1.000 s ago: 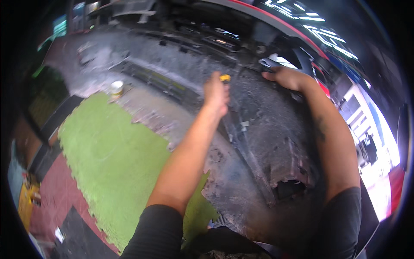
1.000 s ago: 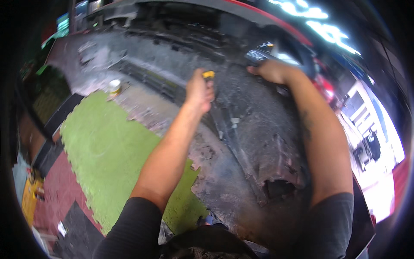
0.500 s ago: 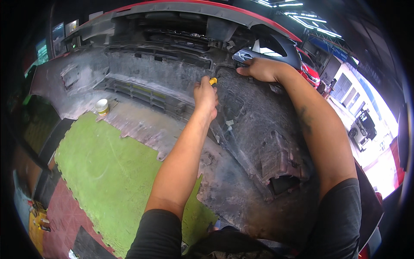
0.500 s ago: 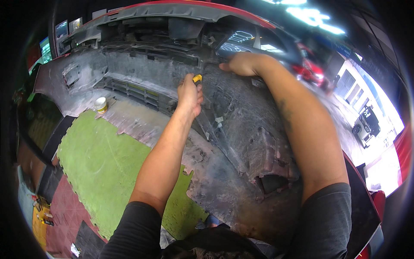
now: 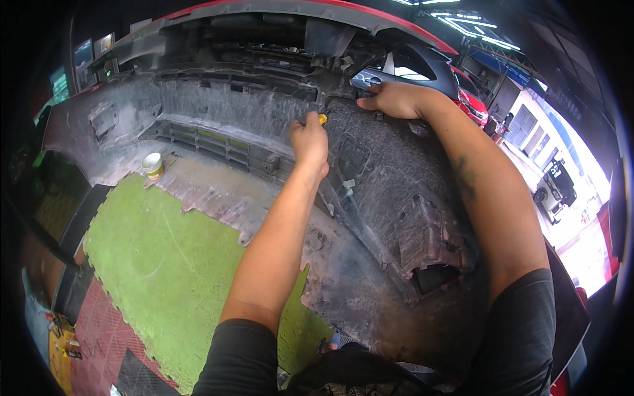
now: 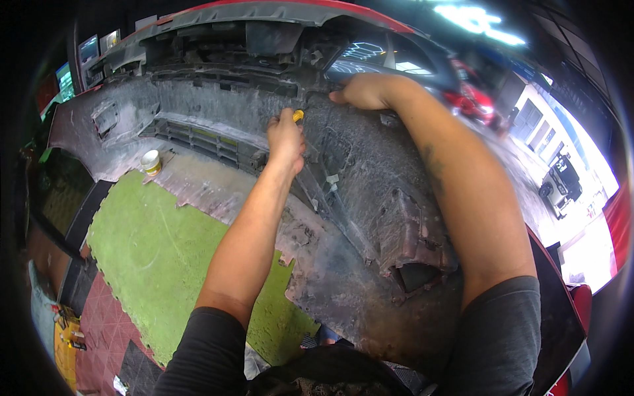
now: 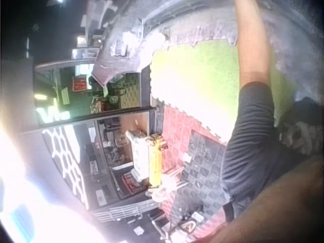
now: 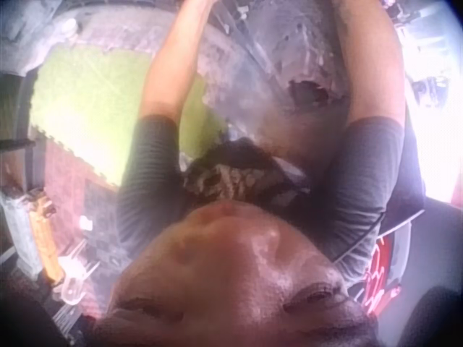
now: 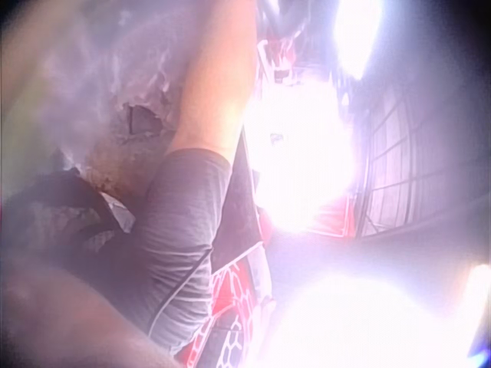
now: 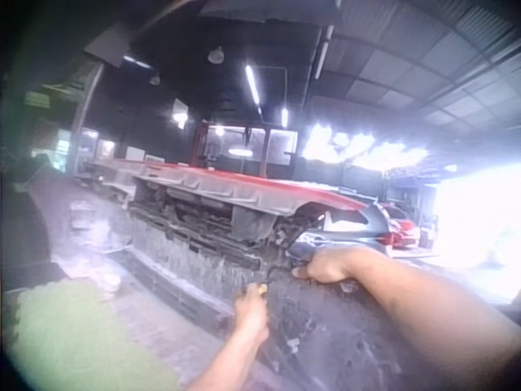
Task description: The person uses a screwdriver to remove fasteners from the underside of a car bumper and places them into a small cup. The person then uses the screwdriver to pry and remove a plastic trim piece from the bumper.
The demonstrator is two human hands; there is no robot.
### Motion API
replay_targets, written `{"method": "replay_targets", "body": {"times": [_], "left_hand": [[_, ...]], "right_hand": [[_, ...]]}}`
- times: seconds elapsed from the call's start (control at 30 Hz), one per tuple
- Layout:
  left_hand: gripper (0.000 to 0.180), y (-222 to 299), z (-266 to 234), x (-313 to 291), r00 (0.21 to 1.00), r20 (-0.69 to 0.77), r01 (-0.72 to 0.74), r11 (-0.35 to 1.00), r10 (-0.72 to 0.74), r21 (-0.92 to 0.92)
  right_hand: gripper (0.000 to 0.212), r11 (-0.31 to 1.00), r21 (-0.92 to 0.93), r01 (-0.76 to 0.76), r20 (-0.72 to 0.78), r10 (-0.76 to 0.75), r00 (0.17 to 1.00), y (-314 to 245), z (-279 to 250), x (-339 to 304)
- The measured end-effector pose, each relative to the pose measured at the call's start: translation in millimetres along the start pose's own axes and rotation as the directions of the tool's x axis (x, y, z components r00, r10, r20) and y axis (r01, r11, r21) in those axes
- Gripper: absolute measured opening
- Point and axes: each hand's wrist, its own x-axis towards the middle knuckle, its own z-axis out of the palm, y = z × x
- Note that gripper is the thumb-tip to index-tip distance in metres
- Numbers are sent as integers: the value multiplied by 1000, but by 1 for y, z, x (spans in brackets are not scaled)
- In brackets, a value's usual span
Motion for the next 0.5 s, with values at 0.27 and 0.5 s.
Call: {"method": "replay_targets", "body": {"times": [0.27, 0.5], "left_hand": [[33, -9, -8, 4, 906, 103, -409, 786, 410, 464], [56, 15, -16, 3, 943, 273, -319, 744, 189, 588]], "right_hand": [[85, 1000, -11, 17, 29, -17, 999, 3, -1, 5], [82, 1000, -9, 15, 23, -15, 1000, 6, 3, 8]]}}
